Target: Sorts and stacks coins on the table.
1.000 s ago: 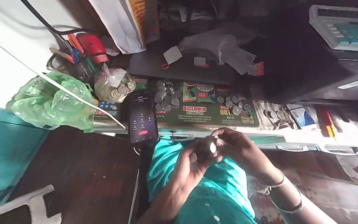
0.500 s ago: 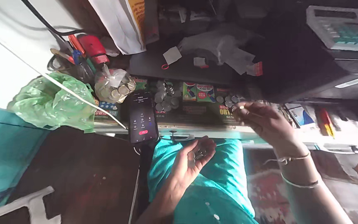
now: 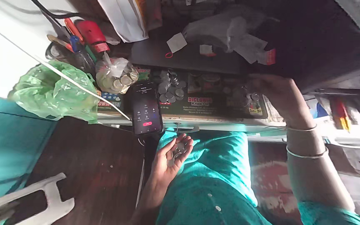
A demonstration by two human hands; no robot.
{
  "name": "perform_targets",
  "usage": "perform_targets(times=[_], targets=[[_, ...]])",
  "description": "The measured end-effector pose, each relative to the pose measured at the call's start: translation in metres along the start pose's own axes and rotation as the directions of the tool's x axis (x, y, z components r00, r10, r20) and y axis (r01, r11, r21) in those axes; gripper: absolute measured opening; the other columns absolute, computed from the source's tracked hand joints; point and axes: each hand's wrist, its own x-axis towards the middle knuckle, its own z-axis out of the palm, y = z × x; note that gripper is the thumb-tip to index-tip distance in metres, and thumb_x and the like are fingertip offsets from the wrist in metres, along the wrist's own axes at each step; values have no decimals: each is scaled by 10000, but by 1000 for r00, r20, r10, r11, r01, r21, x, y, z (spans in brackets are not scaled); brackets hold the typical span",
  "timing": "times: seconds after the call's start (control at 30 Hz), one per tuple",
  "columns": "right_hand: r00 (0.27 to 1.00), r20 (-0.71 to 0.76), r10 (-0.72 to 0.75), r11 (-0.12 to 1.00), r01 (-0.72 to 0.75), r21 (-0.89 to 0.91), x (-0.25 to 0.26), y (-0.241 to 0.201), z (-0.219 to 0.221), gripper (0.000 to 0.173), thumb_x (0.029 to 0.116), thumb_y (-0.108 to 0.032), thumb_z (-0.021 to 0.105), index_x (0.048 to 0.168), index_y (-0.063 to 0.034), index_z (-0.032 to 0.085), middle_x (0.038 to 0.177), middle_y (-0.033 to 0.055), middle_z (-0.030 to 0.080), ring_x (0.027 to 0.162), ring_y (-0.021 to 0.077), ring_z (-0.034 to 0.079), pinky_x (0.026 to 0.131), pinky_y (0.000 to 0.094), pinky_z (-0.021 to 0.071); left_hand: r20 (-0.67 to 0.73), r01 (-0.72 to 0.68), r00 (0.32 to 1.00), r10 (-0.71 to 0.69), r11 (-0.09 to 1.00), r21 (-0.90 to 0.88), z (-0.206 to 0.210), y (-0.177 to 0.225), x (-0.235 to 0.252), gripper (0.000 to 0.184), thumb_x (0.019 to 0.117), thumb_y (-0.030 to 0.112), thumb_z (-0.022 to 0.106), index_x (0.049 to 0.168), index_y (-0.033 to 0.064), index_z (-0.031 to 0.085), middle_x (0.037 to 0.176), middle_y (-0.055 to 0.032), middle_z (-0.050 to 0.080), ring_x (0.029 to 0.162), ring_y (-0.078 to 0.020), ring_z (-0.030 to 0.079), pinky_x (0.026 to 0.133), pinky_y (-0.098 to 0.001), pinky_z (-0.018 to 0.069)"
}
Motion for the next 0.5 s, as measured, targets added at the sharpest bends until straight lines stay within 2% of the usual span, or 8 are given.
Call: perform_targets(times=[0.07,0.1,0.17,0.27,0.3,0.37,0.43,0.5], targets=[[999,4,32,999,-32,-13,0,-2,-6,353,1019,-69,595,1371,-69,608,1119,114,724,906,169,718,825,368,602,6,-2,1000,2,1000,5,-3,0,0,431,1101,176,309,1236,-60,642,1133,-215,726,1044,-299,738,892,-387,627],[999,-14,36,999,-37,-23,0,-4,-7,351,997,-59,632,1348,-58,614,1102,121,725,894,177,715,815,376,598,12,1,1000,-1,1000,6,-4,0,0,433,1102,180,307,1243,-60,639,1140,-218,724,1049,-300,736,893,-387,627],[998,-66,22,999,-25,-39,-1,-6,-6,275,964,-96,696,1227,-39,641,979,84,732,793,133,725,749,337,628,9,7,1000,-7,1000,16,-4,-2,1,439,1102,183,301,1246,-65,633,1144,-222,719,1049,-306,735,888,-391,628],[991,-130,5,990,-23,-137,1,-2,0,205,945,-175,739,1085,-42,672,871,83,725,696,163,704,669,386,614,29,35,999,-36,999,40,-1,-6,0,454,1105,195,290,1255,-62,633,1159,-218,716,1063,-304,728,903,-394,620],[990,-140,-16,980,-12,-196,2,-2,2,193,947,-182,739,1066,-38,690,891,112,719,722,208,690,685,442,586,42,47,998,-49,997,58,1,-8,0,459,1110,208,283,1257,-56,629,1163,-211,714,1067,-299,725,909,-390,616],[987,-145,-66,947,16,-321,0,-7,8,196,973,-192,713,1082,-29,722,1031,168,716,867,292,699,792,532,568,83,78,993,-85,994,79,4,-12,1,476,1117,232,271,1253,-53,627,1170,-204,708,1073,-295,718,928,-389,605],[976,-139,-167,910,98,-403,-11,-16,16,214,991,-191,672,1102,-17,727,1103,193,693,929,319,692,819,534,567,87,113,989,-121,989,98,9,-18,1,498,1121,262,258,1258,-41,629,1173,-192,710,1078,-290,716,947,-392,596],[960,-96,-264,899,209,-385,-34,-28,31,233,975,-199,657,1065,-2,742,1039,187,701,875,294,683,768,491,564,65,137,987,-145,984,114,14,-24,1,510,1122,282,256,1256,-31,635,1179,-183,715,1087,-290,715,954,-400,593]])
